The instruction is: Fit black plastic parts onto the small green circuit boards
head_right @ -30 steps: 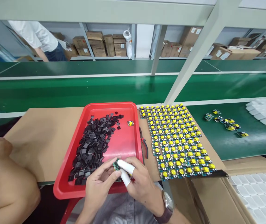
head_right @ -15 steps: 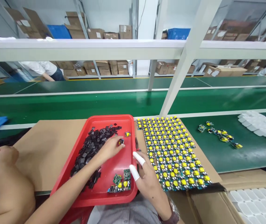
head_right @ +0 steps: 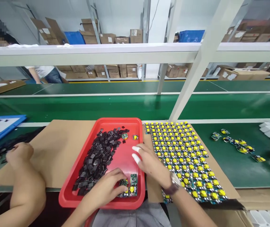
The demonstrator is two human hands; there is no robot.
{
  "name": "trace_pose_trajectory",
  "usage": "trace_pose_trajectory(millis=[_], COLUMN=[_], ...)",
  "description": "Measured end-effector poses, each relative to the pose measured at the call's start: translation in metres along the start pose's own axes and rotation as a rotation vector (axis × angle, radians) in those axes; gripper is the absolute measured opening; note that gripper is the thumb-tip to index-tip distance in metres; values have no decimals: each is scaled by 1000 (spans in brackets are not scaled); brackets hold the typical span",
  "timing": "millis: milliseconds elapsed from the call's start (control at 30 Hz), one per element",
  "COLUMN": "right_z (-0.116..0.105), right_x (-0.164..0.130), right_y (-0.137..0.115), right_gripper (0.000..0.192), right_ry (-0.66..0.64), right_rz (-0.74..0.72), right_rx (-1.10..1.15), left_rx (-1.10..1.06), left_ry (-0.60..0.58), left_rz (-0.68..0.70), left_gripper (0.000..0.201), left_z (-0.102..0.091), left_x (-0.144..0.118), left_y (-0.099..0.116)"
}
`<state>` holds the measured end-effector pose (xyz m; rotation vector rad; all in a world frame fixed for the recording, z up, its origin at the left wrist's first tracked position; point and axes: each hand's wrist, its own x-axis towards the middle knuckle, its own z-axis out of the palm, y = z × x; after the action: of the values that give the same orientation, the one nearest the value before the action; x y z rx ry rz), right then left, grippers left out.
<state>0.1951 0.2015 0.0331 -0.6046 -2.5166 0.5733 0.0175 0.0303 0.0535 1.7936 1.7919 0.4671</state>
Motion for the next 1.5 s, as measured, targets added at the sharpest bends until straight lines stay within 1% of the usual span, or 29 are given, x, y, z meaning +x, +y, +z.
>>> trace_pose_trajectory(millis=[67, 133, 200, 267, 367, 467, 567, 633, 733, 833, 900, 1000, 1100, 1133, 1167, 1200, 1267, 1400, 1500], right_z=[16, 32, 44, 50, 47, 37, 33, 36, 49, 58, 57, 44, 28, 24, 21, 20, 21, 30, 31], right_x=[39, 75, 103, 120, 125, 115, 103, 98, 99, 106, 108, 93, 58, 45, 31, 19, -2, -27, -37], right_y=[-1, 0, 6, 15, 30, 40, 37, 28, 16, 11, 7, -6, -32, -43, -52, -61, -72, -76, -73], right_gripper=[31, 31, 32, 31, 31, 27, 26, 26, 23, 20, 22, 24, 24, 21, 18, 15, 12, 16, 25], right_ry=[-55, -85, -115, -149, -176, -186, -204, -234, -300, -328, -315, -257, -182, -147, -93, -41, 49, 181, 193], right_rz=[-47, -67, -71, -74, -73, -52, -57, -99, -163, -153, -117, -56, -1, 22, 55, 86, 156, 245, 210], right_rx=[-29, -68, -112, -151, -198, -246, -279, -273, -233, -182, -128, -4, 155, 238, 368, 478, 626, 663, 633], left_rx=[-1, -31, -84, -136, -208, -243, -243, -240, -240, -253, -267, -339, -482, -518, -543, -555, -552, -567, -663], left_ry=[15, 52, 112, 186, 298, 386, 417, 429, 437, 437, 455, 504, 541, 540, 529, 509, 464, 420, 376], left_rz=[-35, -54, -67, -70, -52, -49, -46, -44, -43, -33, -33, -98, -167, -170, -167, -160, -137, -78, -125], left_gripper=[13, 16, 20, 24, 27, 29, 31, 34, 37, 36, 33, 29, 23, 21, 19, 17, 13, 12, 16], left_z=[8, 13, 16, 20, 31, 43, 49, 50, 48, 46, 45, 38, 28, 26, 24, 23, 23, 30, 33], left_x=[-3, -4, -7, -13, -24, -33, -35, -34, -33, -33, -34, -33, -29, -27, -24, -22, -16, -8, -6], left_y=[-1, -4, -8, -12, -20, -27, -32, -33, -34, -34, -34, -33, -29, -27, -25, -22, -17, -4, 1])
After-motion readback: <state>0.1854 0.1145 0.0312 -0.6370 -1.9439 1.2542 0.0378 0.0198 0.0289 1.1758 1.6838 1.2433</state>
